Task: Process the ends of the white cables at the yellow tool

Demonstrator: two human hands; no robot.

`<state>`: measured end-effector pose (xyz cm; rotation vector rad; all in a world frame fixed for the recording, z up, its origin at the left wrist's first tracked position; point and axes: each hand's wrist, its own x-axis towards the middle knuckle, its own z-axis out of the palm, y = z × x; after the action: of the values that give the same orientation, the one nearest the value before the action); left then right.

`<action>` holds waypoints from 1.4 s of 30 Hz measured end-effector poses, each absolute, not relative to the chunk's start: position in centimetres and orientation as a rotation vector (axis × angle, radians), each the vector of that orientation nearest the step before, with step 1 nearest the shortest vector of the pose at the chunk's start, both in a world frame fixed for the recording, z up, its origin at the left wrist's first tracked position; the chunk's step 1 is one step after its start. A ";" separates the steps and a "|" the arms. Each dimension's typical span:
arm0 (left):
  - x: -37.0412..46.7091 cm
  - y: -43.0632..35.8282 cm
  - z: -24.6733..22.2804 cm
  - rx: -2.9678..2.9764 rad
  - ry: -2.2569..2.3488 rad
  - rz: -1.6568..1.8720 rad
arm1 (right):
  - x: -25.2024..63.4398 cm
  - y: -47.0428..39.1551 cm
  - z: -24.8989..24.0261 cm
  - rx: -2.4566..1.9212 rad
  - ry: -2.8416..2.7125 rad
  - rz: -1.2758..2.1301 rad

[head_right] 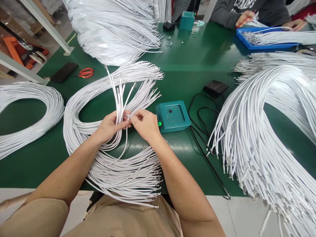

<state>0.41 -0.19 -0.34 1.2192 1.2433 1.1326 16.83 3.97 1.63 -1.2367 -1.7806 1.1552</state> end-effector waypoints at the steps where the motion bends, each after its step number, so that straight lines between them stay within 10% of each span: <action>1: 0.4 -0.2 -0.3 1.212 1.242 1.133 | 16.9 4.0 1.7 -1.219 -1.740 1.203; 8: 0.3 -0.1 -0.4 1.175 1.219 1.122 | 17.0 4.3 1.1 -1.122 -1.946 1.158; 18: 0.0 0.3 -1.0 0.957 1.219 1.142 | 17.8 4.2 1.6 -1.006 -2.520 0.016; 42: 0.8 0.8 -2.1 1.289 1.605 0.987 | 18.6 5.6 1.3 -1.189 -2.602 0.025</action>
<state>0.80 0.79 -2.07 1.2892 1.6052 0.9872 18.64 5.61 1.33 -1.1887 -2.6023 0.0251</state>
